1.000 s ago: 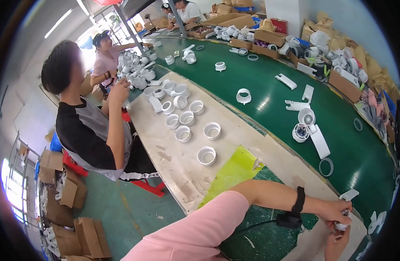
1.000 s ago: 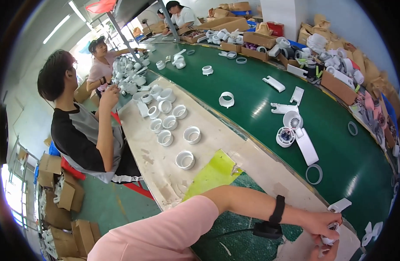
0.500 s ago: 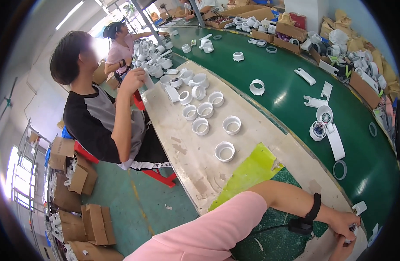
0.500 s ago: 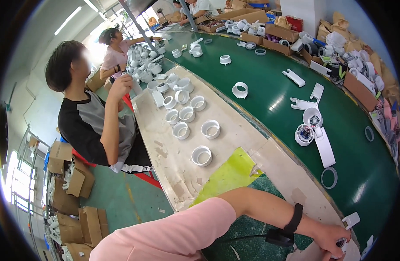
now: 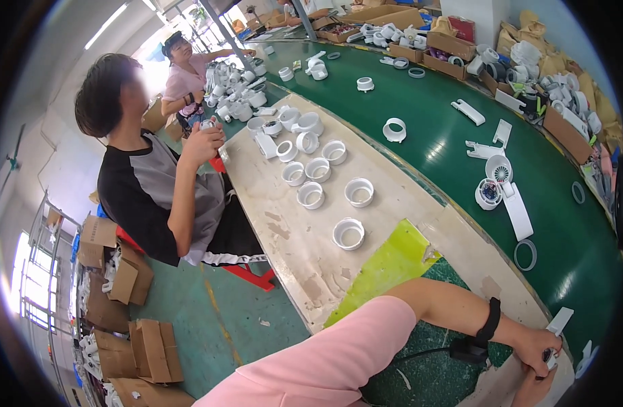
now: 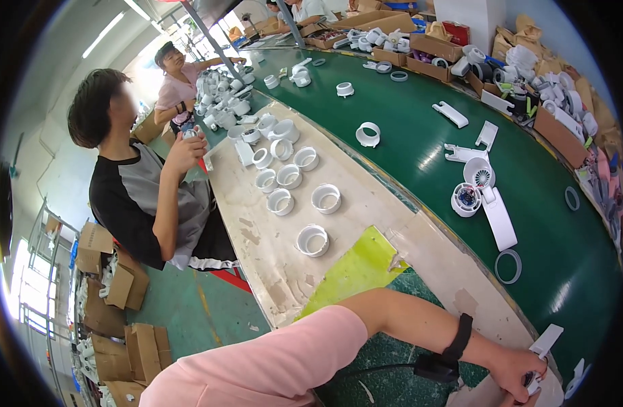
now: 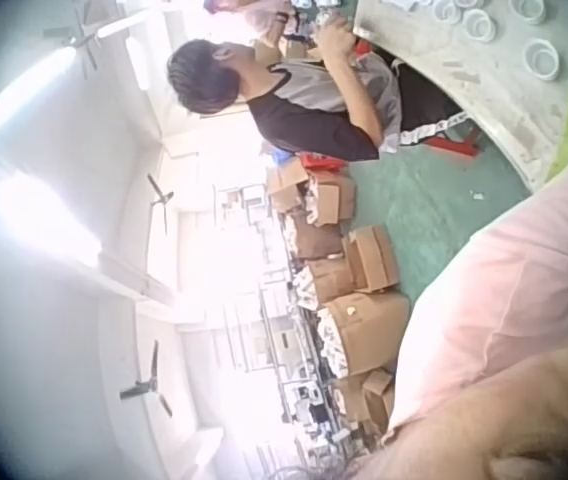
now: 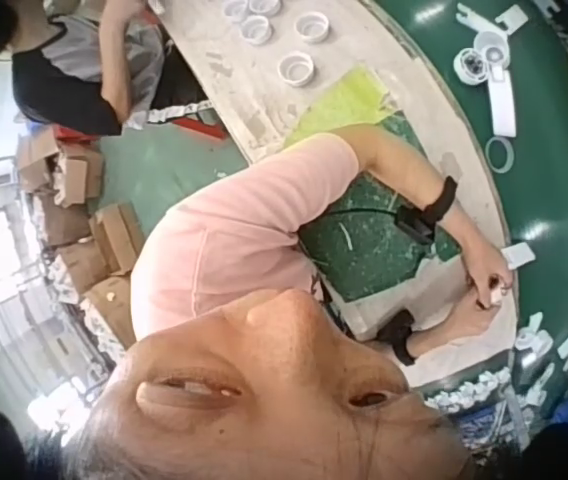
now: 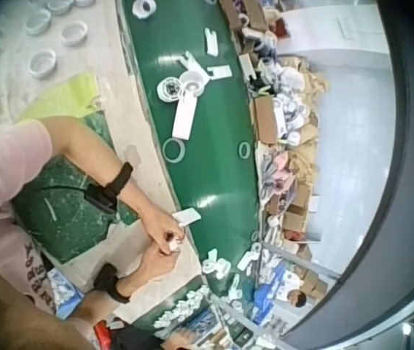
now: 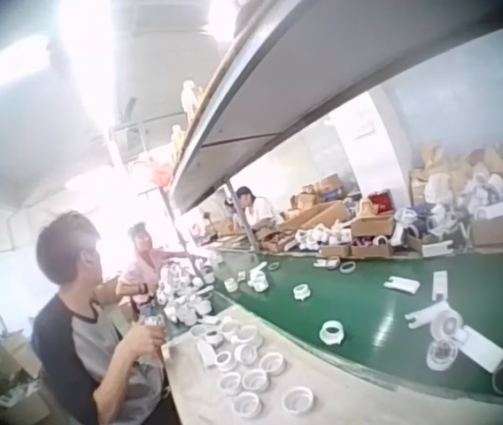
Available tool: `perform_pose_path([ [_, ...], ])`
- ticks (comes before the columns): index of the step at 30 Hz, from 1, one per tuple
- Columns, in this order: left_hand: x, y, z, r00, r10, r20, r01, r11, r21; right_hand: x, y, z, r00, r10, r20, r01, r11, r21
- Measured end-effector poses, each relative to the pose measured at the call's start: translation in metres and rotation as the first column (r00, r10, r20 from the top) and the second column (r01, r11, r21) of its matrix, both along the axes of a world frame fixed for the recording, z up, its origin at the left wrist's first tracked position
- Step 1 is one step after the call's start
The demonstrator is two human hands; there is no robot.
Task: Assembling small white plastic fan or light housing components on a production line.
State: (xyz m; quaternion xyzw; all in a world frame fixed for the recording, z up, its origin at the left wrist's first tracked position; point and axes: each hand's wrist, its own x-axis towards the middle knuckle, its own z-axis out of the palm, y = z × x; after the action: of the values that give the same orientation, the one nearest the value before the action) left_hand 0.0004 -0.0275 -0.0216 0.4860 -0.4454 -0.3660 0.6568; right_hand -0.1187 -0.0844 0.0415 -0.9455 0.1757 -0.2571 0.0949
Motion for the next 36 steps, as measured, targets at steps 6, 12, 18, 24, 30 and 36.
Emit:
perform_pose_path([
  [6, 0.002, 0.006, 0.0, 0.993, -0.085, -0.087, 0.086, 0.996, 0.007, 0.004, -0.001, -0.006, 0.998, 0.053, 0.032, -0.05, 0.995, -0.083],
  [12, -0.001, 0.006, 0.008, 0.996, -0.089, -0.027, 0.09, 0.995, 0.03, -0.001, 0.005, 0.005, 0.994, 0.094, 0.061, -0.093, 0.996, -0.016],
  [18, 0.001, 0.004, 0.006, 0.996, -0.091, -0.017, 0.091, 0.996, 0.019, -0.003, -0.006, -0.003, 0.998, 0.06, 0.021, -0.059, 0.998, -0.036],
  [24, 0.004, 0.012, 0.012, 0.992, -0.121, -0.035, 0.121, 0.993, 0.007, -0.002, -0.009, -0.006, 0.993, 0.104, 0.062, -0.101, 0.994, -0.051],
  [30, 0.005, 0.011, 0.01, 0.99, -0.138, -0.04, 0.138, 0.99, 0.003, -0.002, -0.005, -0.005, 0.994, 0.102, 0.049, -0.102, 0.995, -0.004],
  [36, 0.004, 0.01, 0.009, 0.996, -0.088, 0.028, 0.089, 0.996, -0.018, -0.001, -0.005, -0.005, 0.991, 0.121, 0.06, -0.12, 0.993, -0.02],
])
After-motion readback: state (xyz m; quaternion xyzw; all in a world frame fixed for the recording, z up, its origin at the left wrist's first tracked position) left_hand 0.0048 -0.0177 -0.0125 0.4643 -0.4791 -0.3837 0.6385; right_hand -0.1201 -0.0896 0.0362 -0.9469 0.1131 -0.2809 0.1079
